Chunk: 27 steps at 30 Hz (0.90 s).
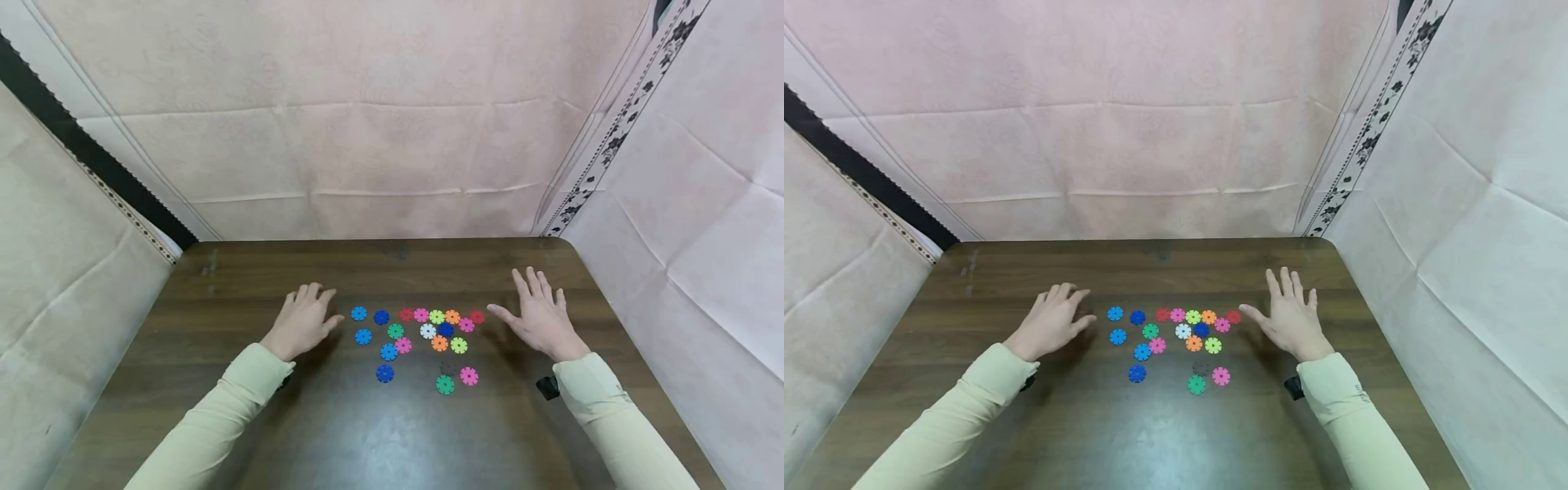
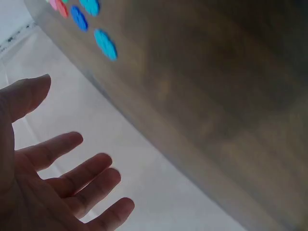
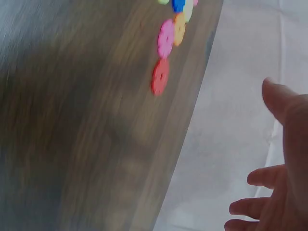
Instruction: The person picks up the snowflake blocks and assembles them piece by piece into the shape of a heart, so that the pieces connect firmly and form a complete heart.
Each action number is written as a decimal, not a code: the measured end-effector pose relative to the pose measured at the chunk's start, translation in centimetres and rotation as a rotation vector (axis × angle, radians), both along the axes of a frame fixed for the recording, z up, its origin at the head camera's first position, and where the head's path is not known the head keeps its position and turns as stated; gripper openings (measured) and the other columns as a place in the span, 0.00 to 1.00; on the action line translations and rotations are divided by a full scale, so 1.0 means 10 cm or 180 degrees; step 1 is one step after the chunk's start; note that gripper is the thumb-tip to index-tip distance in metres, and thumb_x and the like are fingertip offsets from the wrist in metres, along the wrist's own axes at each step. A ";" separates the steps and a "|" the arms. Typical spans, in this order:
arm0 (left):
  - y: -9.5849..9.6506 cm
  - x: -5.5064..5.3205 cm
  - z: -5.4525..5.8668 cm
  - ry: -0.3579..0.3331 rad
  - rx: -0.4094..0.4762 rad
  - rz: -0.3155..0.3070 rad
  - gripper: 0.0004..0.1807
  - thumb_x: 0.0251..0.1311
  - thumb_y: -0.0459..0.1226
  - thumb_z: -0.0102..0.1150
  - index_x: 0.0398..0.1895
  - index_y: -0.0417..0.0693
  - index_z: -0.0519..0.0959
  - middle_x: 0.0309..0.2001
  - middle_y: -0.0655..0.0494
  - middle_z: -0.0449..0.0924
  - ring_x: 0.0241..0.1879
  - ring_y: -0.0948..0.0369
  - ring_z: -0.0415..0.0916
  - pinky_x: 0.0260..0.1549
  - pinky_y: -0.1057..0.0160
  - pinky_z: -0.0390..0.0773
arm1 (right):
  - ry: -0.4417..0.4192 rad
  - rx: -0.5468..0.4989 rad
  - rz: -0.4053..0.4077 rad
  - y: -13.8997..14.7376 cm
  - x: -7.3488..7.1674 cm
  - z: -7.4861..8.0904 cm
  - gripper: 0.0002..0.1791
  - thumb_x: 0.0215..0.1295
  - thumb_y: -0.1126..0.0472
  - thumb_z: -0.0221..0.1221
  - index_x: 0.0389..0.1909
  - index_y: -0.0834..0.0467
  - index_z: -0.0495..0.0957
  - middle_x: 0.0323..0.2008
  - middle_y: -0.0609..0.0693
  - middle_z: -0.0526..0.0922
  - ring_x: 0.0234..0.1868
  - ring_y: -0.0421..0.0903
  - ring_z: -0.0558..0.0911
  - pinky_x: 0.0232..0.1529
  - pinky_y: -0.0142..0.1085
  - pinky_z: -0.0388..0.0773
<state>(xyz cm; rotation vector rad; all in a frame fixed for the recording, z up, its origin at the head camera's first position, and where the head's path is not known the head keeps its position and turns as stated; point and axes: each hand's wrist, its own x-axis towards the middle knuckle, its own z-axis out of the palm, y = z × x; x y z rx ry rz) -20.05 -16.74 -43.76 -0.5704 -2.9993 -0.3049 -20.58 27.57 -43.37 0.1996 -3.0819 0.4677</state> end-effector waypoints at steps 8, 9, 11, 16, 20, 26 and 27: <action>0.23 0.05 -0.20 -0.0113 -0.0104 -0.0105 0.21 0.63 0.46 0.62 0.52 0.40 0.81 0.43 0.48 0.74 0.43 0.50 0.68 0.42 0.49 0.70 | 0.0062 -0.0027 0.0215 -0.21 0.06 -0.09 0.50 0.63 0.30 0.52 0.73 0.64 0.55 0.73 0.69 0.49 0.72 0.69 0.47 0.65 0.69 0.42; 0.25 0.06 -0.22 -0.0108 -0.0116 -0.0122 0.20 0.63 0.45 0.62 0.50 0.41 0.81 0.41 0.48 0.74 0.42 0.51 0.68 0.40 0.50 0.70 | 0.0076 -0.0033 0.0244 -0.23 0.08 -0.10 0.49 0.64 0.32 0.53 0.72 0.65 0.56 0.72 0.69 0.50 0.71 0.69 0.49 0.65 0.69 0.43; 0.30 0.07 -0.25 -0.0098 -0.0131 -0.0157 0.18 0.62 0.45 0.62 0.47 0.41 0.83 0.38 0.49 0.73 0.39 0.51 0.67 0.38 0.51 0.69 | 0.0110 -0.0036 0.0309 -0.28 0.10 -0.13 0.45 0.65 0.36 0.55 0.70 0.65 0.59 0.71 0.69 0.53 0.70 0.68 0.51 0.65 0.68 0.46; 0.38 0.09 -0.33 -0.0140 -0.0163 -0.0188 0.21 0.61 0.49 0.63 0.50 0.43 0.83 0.36 0.51 0.72 0.37 0.53 0.66 0.34 0.54 0.67 | 0.0124 -0.0058 0.0464 -0.42 0.12 -0.19 0.38 0.65 0.43 0.60 0.66 0.66 0.65 0.68 0.68 0.58 0.68 0.66 0.56 0.63 0.66 0.53; 0.42 0.10 -0.38 -0.0177 -0.0172 -0.0174 0.23 0.59 0.51 0.65 0.52 0.46 0.83 0.36 0.51 0.72 0.38 0.52 0.66 0.35 0.53 0.67 | 0.0112 -0.0144 0.0569 -0.57 0.14 -0.21 0.36 0.64 0.44 0.62 0.64 0.64 0.70 0.66 0.66 0.62 0.66 0.63 0.59 0.62 0.64 0.59; 0.47 0.10 -0.38 -0.0176 -0.0175 -0.0142 0.18 0.58 0.49 0.67 0.44 0.47 0.85 0.35 0.50 0.73 0.39 0.51 0.67 0.35 0.53 0.65 | 0.0195 -0.0202 0.0843 -0.88 0.21 -0.24 0.32 0.61 0.46 0.65 0.60 0.61 0.75 0.58 0.60 0.70 0.57 0.58 0.65 0.53 0.55 0.68; 0.48 0.09 -0.38 -0.0175 -0.0178 -0.0146 0.17 0.58 0.49 0.67 0.42 0.48 0.85 0.35 0.50 0.73 0.39 0.51 0.67 0.35 0.53 0.65 | 0.0213 -0.0192 0.0892 -0.93 0.22 -0.25 0.31 0.61 0.46 0.65 0.60 0.61 0.75 0.56 0.59 0.71 0.56 0.57 0.66 0.51 0.54 0.69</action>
